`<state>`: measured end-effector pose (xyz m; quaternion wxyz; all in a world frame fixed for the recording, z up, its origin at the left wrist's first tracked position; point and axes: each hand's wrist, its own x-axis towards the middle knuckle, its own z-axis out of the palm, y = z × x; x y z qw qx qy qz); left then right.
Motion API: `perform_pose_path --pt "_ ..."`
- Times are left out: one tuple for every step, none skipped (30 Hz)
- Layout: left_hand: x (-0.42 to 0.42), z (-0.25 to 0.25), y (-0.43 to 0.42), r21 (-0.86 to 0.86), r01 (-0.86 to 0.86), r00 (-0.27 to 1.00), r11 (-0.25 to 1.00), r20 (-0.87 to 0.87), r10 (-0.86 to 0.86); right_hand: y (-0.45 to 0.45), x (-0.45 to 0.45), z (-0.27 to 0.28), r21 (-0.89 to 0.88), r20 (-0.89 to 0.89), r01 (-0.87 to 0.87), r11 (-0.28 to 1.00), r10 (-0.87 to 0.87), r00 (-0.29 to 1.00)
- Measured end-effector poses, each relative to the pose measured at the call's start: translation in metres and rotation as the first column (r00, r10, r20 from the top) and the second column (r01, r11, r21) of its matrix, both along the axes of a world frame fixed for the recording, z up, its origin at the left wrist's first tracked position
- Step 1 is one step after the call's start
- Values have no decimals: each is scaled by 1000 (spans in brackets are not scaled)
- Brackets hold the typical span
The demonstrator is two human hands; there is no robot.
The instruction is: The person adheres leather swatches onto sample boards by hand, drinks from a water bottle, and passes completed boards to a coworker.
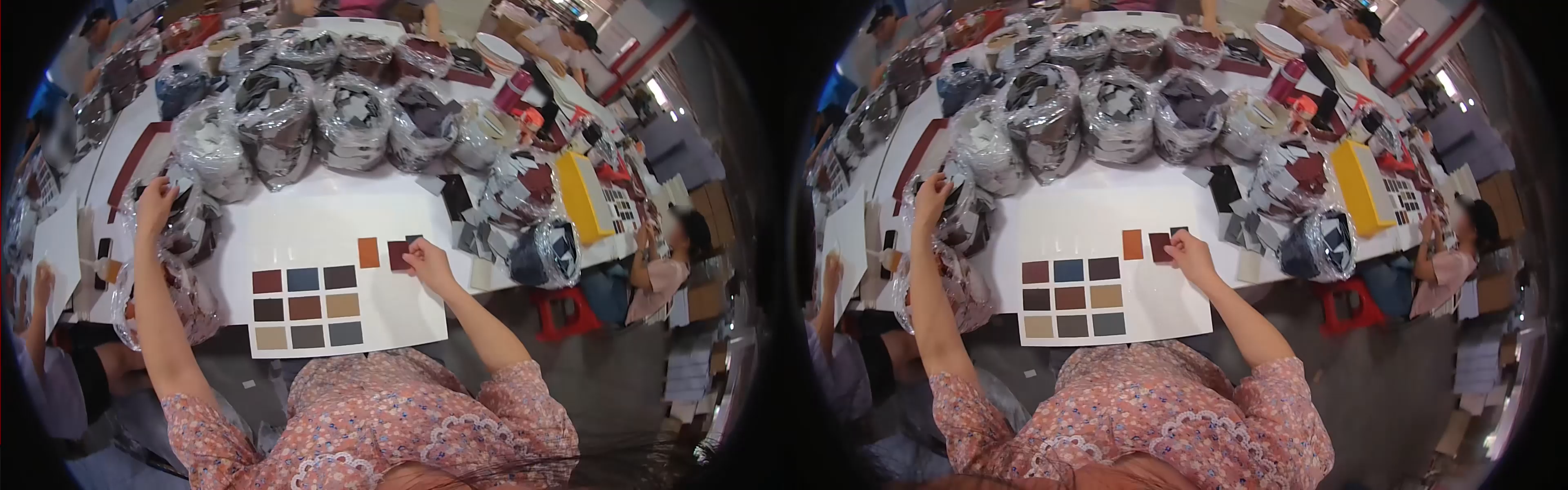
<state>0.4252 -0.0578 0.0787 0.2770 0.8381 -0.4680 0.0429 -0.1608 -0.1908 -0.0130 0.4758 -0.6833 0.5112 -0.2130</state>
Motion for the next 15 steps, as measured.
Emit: perform_pose_path --pt "2 1 2 35 24 999 999 21 -24 0 1 -4 -32 -18 9 999 -9 1000" --pt "2 3 2 -22 62 997 998 -51 -63 -1 3 -6 -65 -35 14 998 -17 999" --pt "1 5 2 1 32 994 999 -102 -31 -3 5 -7 -99 -51 18 995 -23 998" --pt "3 10 5 27 2 989 1000 -151 2 -4 5 -7 -217 -154 -6 976 -28 988" --pt "-1 17 5 52 -29 979 998 -198 39 -4 7 -6 -204 -180 -7 979 -30 983" --pt "2 13 5 28 -35 991 999 -131 39 -5 9 -6 -191 -206 -11 981 -29 978" --pt "3 12 3 1 -75 996 997 -52 75 -5 11 -5 -179 -231 -15 984 -27 973" --pt "0 15 2 -30 -115 993 993 26 115 -5 12 -6 -178 -245 -13 984 -31 969" --pt "-2 17 2 -64 -153 982 986 103 159 -5 13 -7 -176 -258 -14 984 -33 966" --pt "-5 18 3 -152 -182 973 971 115 200 -4 13 -7 -173 -272 -15 985 -33 962" --pt "-28 35 2 -240 -208 962 948 124 242 -4 14 -8 -183 -288 -24 983 -30 957" --pt "-51 50 1 -328 -230 950 916 127 284 -5 14 -9 -195 -304 -34 980 -28 952" --pt "-69 60 2 -369 -147 970 918 130 208 -5 14 -10 -206 -321 -43 978 -26 947" --pt "-87 69 3 -409 -64 982 910 135 130 -5 14 -10 -208 -323 -40 977 -31 946" --pt "-106 74 4 -449 16 988 893 142 53 -5 14 -10 -211 -326 -37 977 -34 945"
